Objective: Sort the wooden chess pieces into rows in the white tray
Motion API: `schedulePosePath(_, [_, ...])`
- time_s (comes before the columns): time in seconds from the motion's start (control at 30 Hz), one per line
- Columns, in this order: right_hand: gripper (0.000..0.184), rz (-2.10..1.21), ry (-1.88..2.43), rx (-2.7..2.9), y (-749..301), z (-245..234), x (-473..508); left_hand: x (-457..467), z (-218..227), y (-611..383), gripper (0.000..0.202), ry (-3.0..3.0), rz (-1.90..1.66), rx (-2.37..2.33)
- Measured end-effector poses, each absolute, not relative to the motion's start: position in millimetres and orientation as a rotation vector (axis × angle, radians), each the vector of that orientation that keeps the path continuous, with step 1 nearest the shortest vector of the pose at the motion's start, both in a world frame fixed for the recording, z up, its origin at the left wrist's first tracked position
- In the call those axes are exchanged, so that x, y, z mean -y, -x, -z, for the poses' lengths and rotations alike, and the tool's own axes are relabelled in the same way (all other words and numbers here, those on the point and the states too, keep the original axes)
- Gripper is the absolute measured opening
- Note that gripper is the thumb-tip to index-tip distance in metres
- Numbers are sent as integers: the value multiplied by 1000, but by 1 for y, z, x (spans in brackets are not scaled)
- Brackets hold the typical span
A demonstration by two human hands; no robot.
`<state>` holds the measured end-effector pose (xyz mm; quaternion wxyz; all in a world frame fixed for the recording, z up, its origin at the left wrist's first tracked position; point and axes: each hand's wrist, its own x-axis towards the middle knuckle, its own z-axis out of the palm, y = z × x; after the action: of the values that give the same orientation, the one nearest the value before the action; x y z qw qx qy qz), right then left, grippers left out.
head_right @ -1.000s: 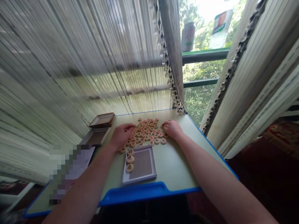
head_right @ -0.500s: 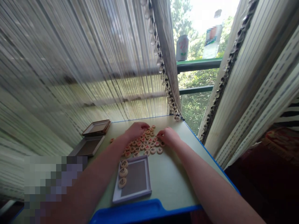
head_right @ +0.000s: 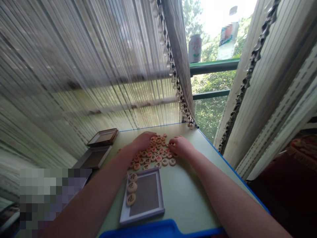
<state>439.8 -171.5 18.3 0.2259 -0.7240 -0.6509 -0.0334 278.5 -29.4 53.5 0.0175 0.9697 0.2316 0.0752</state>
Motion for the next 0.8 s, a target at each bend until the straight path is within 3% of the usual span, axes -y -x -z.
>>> schedulePosePath(0.3, [19, 22, 1932, 1849, -437, -17, 168, 44, -56, -282, 46, -2993, -60, -713])
schedulePosePath(0.43, [23, 17, 1928, 1808, -438, -14, 169, 44, -56, -282, 41, -2947, -109, -735])
schedulePosePath(0.6, [33, 56, 1916, 1828, -438, -11, 168, 37, -53, -281, 49, -2960, -114, -759])
schedulePosePath(0.8, [27, 37, 1904, 1869, -439, -11, 167, 31, -64, -272, 43, -2840, -184, -1006])
